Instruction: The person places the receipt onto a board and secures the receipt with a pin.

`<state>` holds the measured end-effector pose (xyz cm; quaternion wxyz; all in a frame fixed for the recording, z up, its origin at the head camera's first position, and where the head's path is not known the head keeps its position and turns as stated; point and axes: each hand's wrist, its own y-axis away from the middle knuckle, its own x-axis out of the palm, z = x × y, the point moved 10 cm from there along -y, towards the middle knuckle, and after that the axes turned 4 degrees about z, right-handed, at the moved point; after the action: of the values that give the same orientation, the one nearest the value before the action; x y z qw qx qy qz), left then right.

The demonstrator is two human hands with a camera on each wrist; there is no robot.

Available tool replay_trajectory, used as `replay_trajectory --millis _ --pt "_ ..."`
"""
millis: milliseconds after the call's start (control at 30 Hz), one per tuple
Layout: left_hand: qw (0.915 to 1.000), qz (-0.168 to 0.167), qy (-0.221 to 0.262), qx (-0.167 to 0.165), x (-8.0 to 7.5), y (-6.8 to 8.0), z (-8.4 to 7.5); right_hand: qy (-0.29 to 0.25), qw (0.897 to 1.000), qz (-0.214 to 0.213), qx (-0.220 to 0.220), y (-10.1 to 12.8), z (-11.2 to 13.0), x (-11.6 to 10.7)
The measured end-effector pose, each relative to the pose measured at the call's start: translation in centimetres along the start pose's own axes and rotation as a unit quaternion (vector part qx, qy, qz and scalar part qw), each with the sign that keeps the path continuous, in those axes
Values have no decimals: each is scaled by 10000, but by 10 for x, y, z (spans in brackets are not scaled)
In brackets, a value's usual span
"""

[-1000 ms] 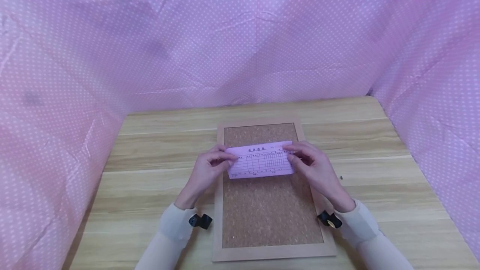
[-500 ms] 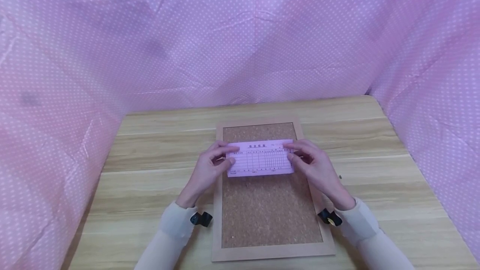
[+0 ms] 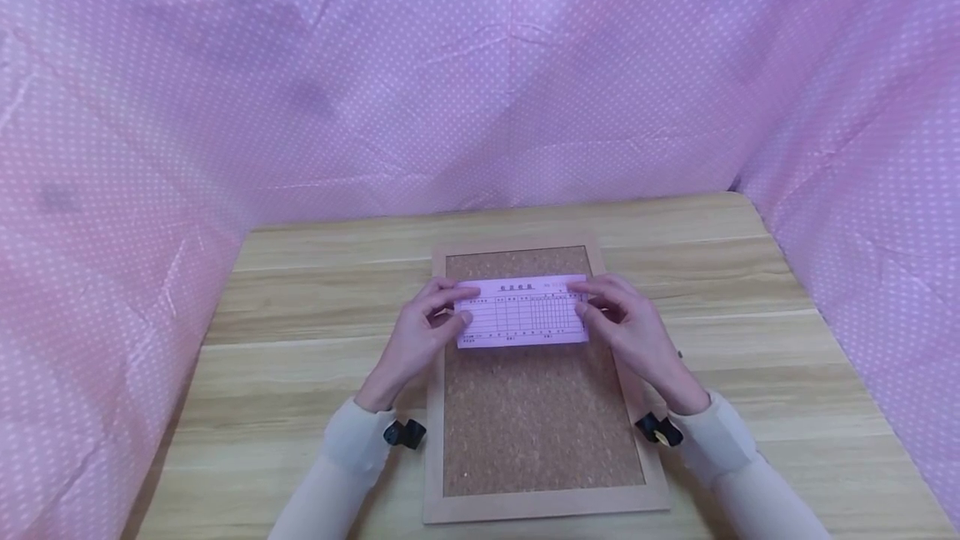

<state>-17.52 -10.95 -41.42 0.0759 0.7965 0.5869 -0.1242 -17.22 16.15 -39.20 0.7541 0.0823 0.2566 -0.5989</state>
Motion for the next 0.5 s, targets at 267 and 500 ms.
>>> replay_trajectory --millis 267,500 --pt "9997 29 -227 -80 2 -7 5 69 10000 -17 -53 -7 -5 -1" --pt "9991 -8 -386 -174 2 -13 8 175 9998 84 61 -13 -9 0"
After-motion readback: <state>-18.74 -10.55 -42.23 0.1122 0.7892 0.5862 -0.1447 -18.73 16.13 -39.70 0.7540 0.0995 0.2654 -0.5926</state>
